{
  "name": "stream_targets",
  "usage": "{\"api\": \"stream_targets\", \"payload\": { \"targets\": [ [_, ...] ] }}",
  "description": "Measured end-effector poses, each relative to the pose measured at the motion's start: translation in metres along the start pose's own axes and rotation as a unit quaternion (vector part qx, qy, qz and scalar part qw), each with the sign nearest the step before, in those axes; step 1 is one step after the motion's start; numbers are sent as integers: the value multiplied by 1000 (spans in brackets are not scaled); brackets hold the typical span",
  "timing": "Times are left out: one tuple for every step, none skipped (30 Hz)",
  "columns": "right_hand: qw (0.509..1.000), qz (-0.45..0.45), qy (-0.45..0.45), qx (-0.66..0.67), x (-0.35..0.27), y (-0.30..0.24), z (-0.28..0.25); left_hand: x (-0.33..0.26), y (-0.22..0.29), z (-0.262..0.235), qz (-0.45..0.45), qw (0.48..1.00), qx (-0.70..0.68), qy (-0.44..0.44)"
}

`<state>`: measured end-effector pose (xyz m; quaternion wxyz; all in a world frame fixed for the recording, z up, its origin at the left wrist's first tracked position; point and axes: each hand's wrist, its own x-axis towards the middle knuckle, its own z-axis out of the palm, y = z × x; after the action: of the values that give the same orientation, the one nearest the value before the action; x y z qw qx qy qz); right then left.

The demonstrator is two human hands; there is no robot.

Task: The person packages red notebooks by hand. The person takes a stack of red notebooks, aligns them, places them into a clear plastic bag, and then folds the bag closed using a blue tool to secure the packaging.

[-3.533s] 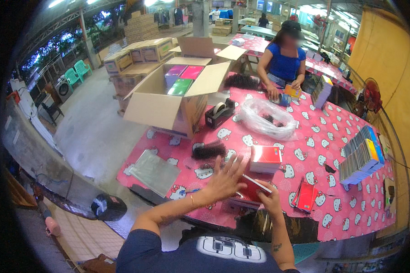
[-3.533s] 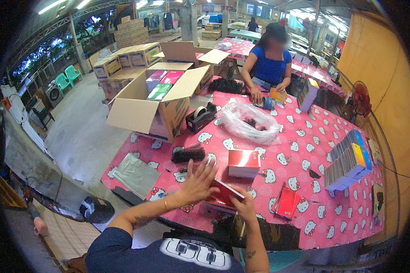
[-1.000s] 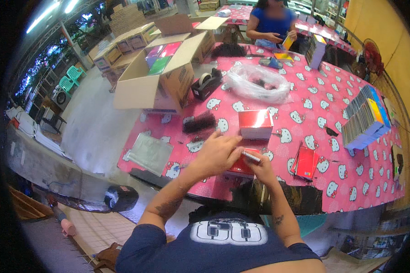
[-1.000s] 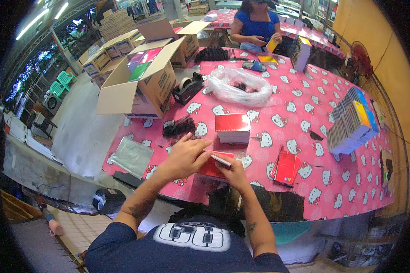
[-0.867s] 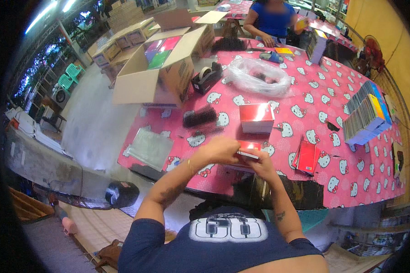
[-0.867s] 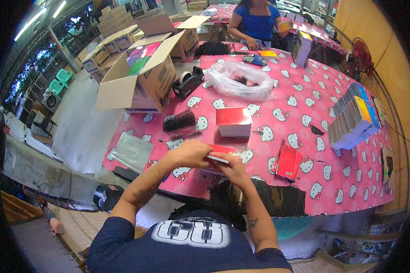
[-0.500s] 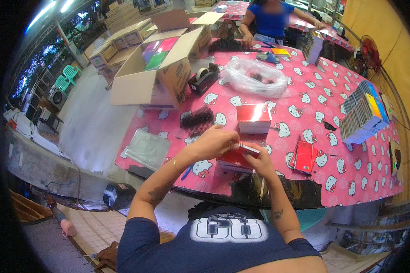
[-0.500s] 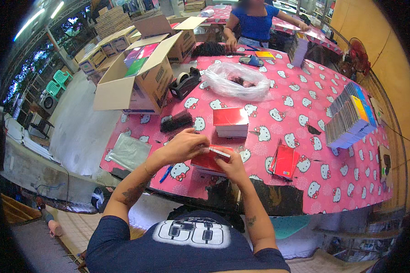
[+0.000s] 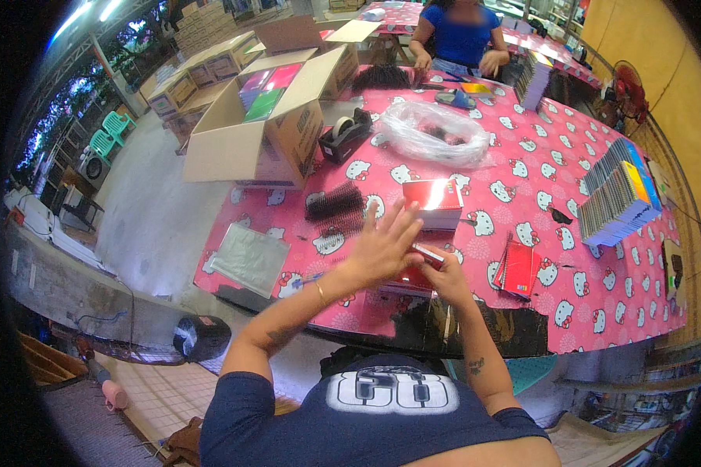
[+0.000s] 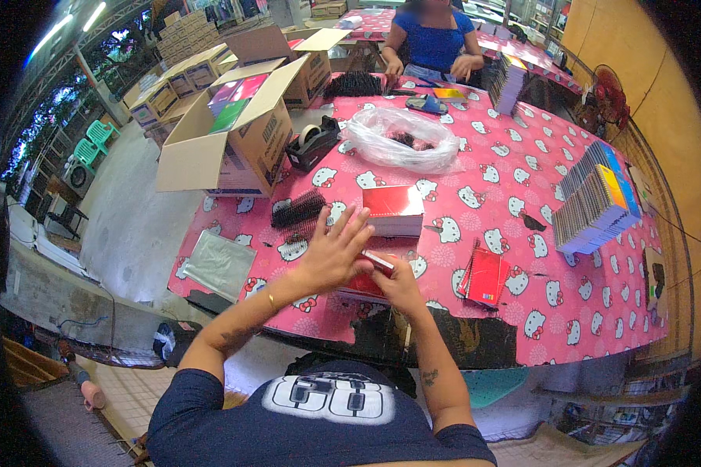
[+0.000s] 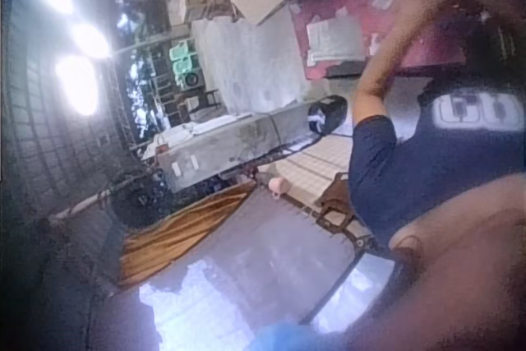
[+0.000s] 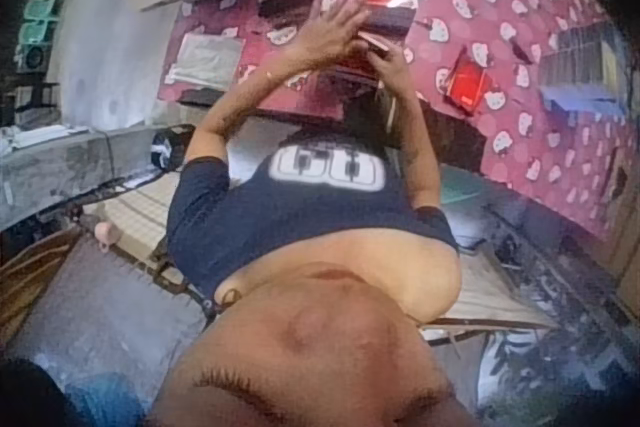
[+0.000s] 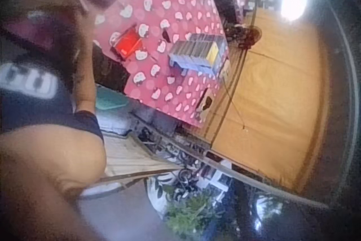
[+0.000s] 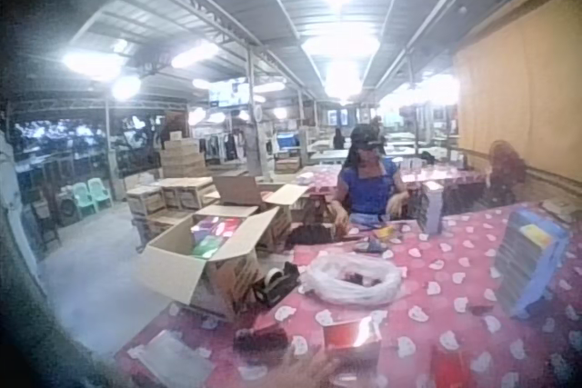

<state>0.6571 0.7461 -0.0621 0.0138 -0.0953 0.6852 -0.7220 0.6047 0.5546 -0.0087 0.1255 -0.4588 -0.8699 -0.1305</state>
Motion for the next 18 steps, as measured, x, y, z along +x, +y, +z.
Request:
{"api": "stream_targets", "payload": {
  "targets": [
    [1000, 0, 0, 0, -1, 2, 0, -15, 15, 24, -37, 998, 3, 50],
    [1000, 14, 9, 13, 0, 3, -2, -28, 26, 43, -72, 992, 6, 103],
    [999, 28, 20, 27, 0, 6, -3, -42, 35, 58, -69, 992, 6, 105],
    [999, 26, 22, 24, 0, 5, -1, -48, 48, 58, -73, 991, -3, 111],
    [999, 10, 21, 27, -1, 6, 3, -49, 52, 57, -77, 990, -11, 117],
    [999, -7, 20, 29, 0, 5, 3, -35, 41, 60, -74, 990, -12, 120],
    [1000, 10, -2, -20, -3, 4, -2, -5, 32, 33, -102, 988, 34, 112],
    [1000, 15, 0, -17, -5, 6, 1, 9, 28, 18, -129, 983, 82, 101],
    [999, 30, 6, 29, -5, 6, 3, 4, 28, 26, -112, 987, 95, 63],
    [996, 41, 11, 73, -3, 5, 2, -15, 36, 46, -114, 987, 95, 65],
    [996, 38, 9, 74, -2, 4, 2, -48, 48, 70, -78, 992, 54, 82],
    [999, 11, 10, 47, 0, 2, 2, -62, 51, 82, -40, 994, 13, 101],
    [1000, -13, 12, 19, 0, 2, 1, -55, 52, 77, -36, 991, -1, 132],
    [999, -28, 16, -8, -5, 4, 2, -33, 49, 61, -37, 991, -6, 128],
    [1000, -20, 19, -6, -9, 8, 4, 0, 37, 35, -77, 991, 55, 90],
    [1000, -10, 15, 17, -8, 9, 3, 19, 30, 21, -116, 984, 120, 56],
    [999, -1, 11, 39, -5, 10, 2, 12, 28, 27, -72, 988, 124, 59],
    [998, 8, 7, 61, -5, 14, 2, -10, 36, 46, -72, 988, 122, 57]
  ]
}}
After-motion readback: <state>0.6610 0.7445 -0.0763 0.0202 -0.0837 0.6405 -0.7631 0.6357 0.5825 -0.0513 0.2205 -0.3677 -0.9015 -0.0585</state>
